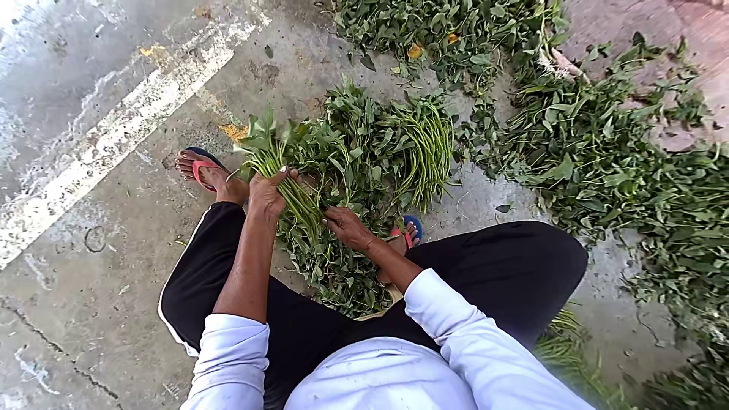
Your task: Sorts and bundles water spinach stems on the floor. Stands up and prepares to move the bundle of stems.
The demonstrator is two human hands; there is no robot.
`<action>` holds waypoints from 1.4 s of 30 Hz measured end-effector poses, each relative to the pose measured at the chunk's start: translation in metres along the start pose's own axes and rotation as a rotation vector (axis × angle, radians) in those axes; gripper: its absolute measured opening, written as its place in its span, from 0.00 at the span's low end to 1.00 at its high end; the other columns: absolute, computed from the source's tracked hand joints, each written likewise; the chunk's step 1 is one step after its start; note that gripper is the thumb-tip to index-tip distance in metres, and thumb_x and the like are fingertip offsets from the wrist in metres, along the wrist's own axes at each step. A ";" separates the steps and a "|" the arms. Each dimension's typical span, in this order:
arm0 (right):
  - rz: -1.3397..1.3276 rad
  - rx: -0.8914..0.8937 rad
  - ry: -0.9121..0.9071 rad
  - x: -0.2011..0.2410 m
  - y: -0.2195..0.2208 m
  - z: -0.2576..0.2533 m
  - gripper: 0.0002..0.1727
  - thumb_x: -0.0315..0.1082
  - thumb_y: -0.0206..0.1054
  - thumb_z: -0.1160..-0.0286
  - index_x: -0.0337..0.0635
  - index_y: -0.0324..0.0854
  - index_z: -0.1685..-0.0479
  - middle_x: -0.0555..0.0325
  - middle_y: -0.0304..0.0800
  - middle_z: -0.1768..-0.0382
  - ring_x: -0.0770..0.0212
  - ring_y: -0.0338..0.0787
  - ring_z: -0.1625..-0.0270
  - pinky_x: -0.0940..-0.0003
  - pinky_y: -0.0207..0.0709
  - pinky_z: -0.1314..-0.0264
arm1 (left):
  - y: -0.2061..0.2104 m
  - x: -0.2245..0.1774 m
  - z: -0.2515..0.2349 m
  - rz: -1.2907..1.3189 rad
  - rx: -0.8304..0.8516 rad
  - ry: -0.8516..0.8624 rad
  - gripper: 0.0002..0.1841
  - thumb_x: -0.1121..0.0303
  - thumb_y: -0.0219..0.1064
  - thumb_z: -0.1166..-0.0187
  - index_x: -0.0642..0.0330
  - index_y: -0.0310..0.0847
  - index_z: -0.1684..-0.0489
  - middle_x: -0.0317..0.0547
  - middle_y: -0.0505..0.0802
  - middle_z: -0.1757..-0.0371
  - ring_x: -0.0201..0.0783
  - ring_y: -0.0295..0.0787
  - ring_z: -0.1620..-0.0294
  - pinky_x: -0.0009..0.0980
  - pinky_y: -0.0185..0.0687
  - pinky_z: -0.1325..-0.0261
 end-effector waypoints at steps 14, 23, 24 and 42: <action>0.089 -0.048 0.311 -0.063 0.004 0.009 0.15 0.29 0.69 0.21 0.35 0.86 0.38 0.38 0.85 0.32 0.43 0.85 0.29 0.46 0.77 0.24 | 0.002 -0.032 0.008 -0.031 0.025 0.180 0.17 0.85 0.60 0.19 0.65 0.71 0.33 0.49 0.94 0.58 0.44 0.96 0.61 0.40 0.95 0.51; -0.829 -0.478 0.999 -0.143 -0.006 -0.030 0.36 0.30 0.70 0.19 0.35 0.57 0.14 0.35 0.81 0.34 0.52 0.93 0.54 0.61 0.89 0.55 | 0.011 -0.031 0.012 -0.106 0.060 0.168 0.17 0.83 0.60 0.18 0.65 0.72 0.33 0.50 0.92 0.49 0.43 0.94 0.55 0.41 0.94 0.47; -0.862 -0.480 1.013 -0.144 0.000 -0.035 0.37 0.32 0.70 0.18 0.35 0.56 0.13 0.35 0.82 0.35 0.52 0.93 0.55 0.62 0.89 0.55 | 0.011 -0.021 0.010 -0.060 0.075 0.038 0.15 0.81 0.59 0.16 0.65 0.74 0.33 0.51 0.92 0.48 0.45 0.94 0.55 0.44 0.93 0.47; 0.034 -0.140 0.278 0.004 0.017 -0.025 0.14 0.38 0.67 0.16 0.37 0.91 0.48 0.43 0.95 0.54 0.42 0.93 0.50 0.39 0.81 0.42 | -0.002 0.021 -0.004 -0.559 -0.025 0.002 0.25 0.78 0.75 0.26 0.73 0.72 0.31 0.61 0.90 0.43 0.45 0.91 0.45 0.41 0.87 0.37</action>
Point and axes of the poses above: each hand's wrist, its own z-axis away from the middle knuckle, its own y-axis out of the palm, x = y × z, the point moved 5 cm from there along -z, towards the middle knuckle
